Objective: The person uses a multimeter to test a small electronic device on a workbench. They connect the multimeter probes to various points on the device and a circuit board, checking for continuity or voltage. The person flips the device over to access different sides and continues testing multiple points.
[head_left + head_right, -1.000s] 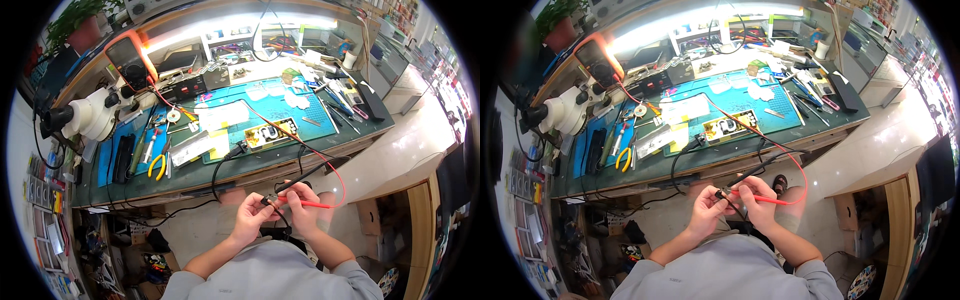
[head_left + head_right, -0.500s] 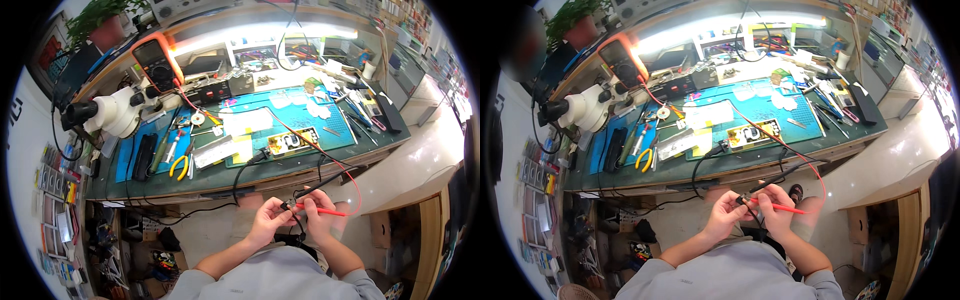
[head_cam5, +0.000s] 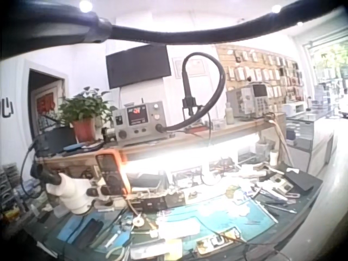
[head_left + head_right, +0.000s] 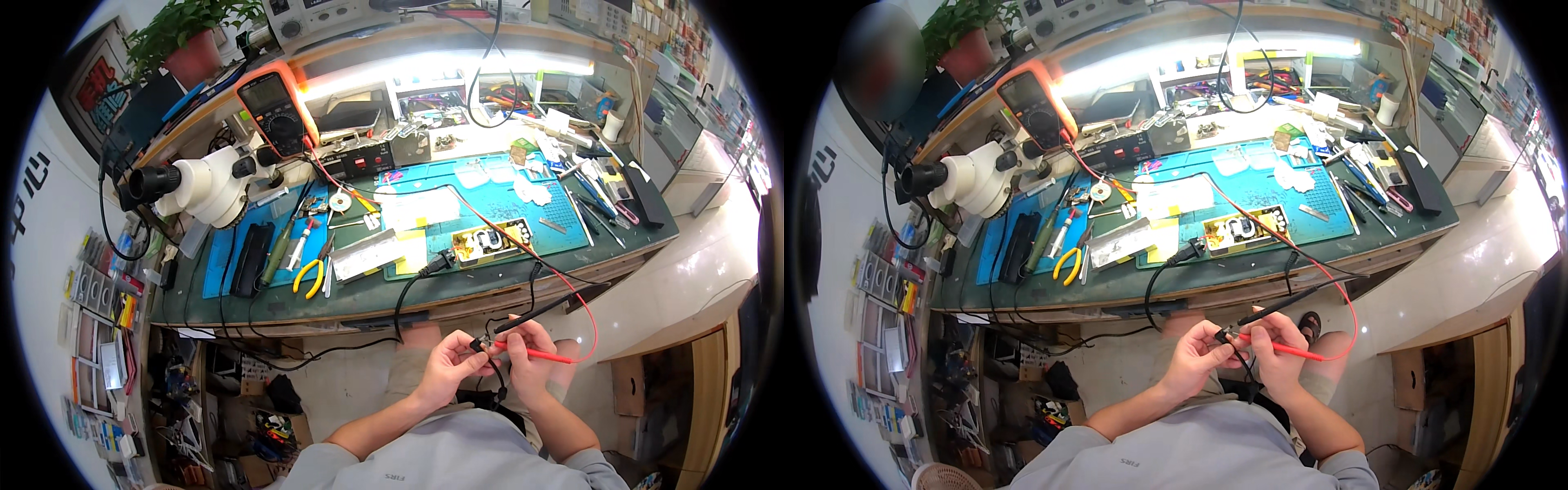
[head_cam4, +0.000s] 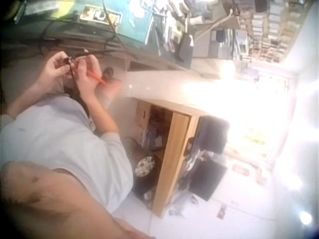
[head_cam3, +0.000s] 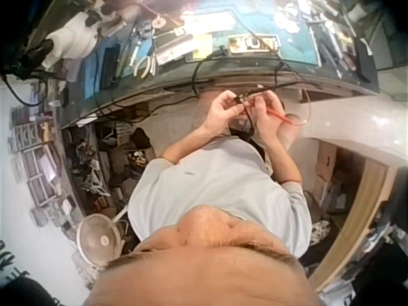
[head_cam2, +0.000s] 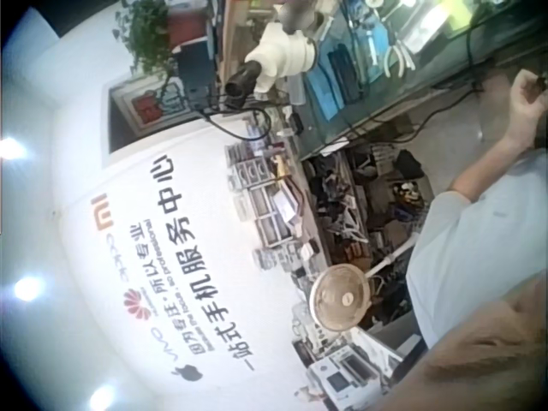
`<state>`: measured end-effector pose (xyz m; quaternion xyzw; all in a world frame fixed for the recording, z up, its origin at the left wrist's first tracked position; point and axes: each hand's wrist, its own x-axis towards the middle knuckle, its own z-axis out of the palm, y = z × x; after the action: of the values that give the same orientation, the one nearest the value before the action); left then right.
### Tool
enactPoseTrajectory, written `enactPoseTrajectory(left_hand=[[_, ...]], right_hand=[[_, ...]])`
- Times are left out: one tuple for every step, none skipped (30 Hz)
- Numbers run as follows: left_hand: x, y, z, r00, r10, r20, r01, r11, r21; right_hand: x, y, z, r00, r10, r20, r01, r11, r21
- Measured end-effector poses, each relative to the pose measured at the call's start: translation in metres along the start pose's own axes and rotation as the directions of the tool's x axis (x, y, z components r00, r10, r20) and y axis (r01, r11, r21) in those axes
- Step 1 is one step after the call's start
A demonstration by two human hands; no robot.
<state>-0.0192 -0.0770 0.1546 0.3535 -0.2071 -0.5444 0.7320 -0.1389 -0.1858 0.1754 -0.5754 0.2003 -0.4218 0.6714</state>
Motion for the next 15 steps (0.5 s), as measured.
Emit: enactPoseTrajectory(left_hand=[[-0.0001,-0.0009,-0.0007,1.000,0.000,-0.002,0.000,1.000,-0.003],[0.0000,-0.0011,-0.0010,1.000,-0.001,-0.001,0.001,1.000,-0.006],[0.0001,-0.0015,-0.0015,1.000,-0.004,0.001,0.004,1.000,-0.011],[0.0000,-0.0017,-0.0017,1.000,-0.006,0.002,0.006,1.000,-0.016],[-0.0005,-0.0017,-0.0013,1.000,-0.008,0.001,0.008,1.000,-0.007],[-0.0012,-0.0011,-0.0007,1.000,-0.009,0.000,0.009,1.000,0.002],[-0.0015,-0.0008,-0.0004,1.000,-0.010,-0.001,0.010,1.000,0.011],[-0.0012,-0.0010,-0.0008,1.000,-0.010,0.001,0.010,1.000,0.013],[-0.0010,-0.0019,-0.0013,1.000,-0.011,0.002,0.011,1.000,0.014],[-0.0010,-0.0023,-0.0019,1.000,-0.012,0.004,0.012,1.000,0.015],[-0.0011,-0.0022,-0.0024,1.000,-0.013,0.002,0.012,1.000,0.018],[-0.0010,-0.0027,-0.0025,1.000,-0.015,0.002,0.015,1.000,0.019],[-0.0008,-0.0031,-0.0026,1.000,-0.017,0.002,0.017,1.000,0.020],[-0.0010,-0.0023,-0.0018,1.000,-0.016,0.003,0.016,1.000,0.019],[-0.0013,-0.0009,-0.0003,1.000,-0.016,0.004,0.016,1.000,0.018]], right_hand=[[-0.0004,0.0007,-0.0005,1.000,0.000,0.000,0.000,1.000,-0.006],[-0.0006,0.0018,-0.0009,1.000,-0.002,0.002,0.002,1.000,-0.009],[-0.0009,0.0032,-0.0014,1.000,-0.003,0.004,0.003,1.000,-0.013],[-0.0015,0.0040,-0.0018,1.000,-0.005,0.006,0.005,1.000,-0.018],[-0.0025,0.0041,-0.0022,1.000,0.002,0.001,-0.002,1.000,-0.007],[-0.0035,0.0040,-0.0022,1.000,0.009,-0.004,-0.009,1.000,0.004],[-0.0039,0.0039,-0.0023,1.000,0.015,-0.008,-0.015,1.000,0.016],[-0.0036,0.0037,-0.0027,1.000,0.016,-0.004,-0.016,1.000,0.012],[-0.0038,0.0037,-0.0037,1.000,0.019,-0.001,-0.018,1.000,0.008],[-0.0039,0.0040,-0.0043,1.000,0.021,0.002,-0.021,1.000,0.004],[-0.0043,0.0055,-0.0046,1.000,0.017,0.001,-0.017,1.000,0.008],[-0.0050,0.0075,-0.0055,1.000,0.013,-0.001,-0.013,1.000,0.010],[-0.0055,0.0087,-0.0061,1.000,0.010,-0.004,-0.009,1.000,0.012],[-0.0058,0.0090,-0.0061,1.000,-0.002,-0.001,0.002,1.000,0.001],[-0.0059,0.0095,-0.0058,1.000,-0.012,0.002,0.012,1.000,-0.010]])
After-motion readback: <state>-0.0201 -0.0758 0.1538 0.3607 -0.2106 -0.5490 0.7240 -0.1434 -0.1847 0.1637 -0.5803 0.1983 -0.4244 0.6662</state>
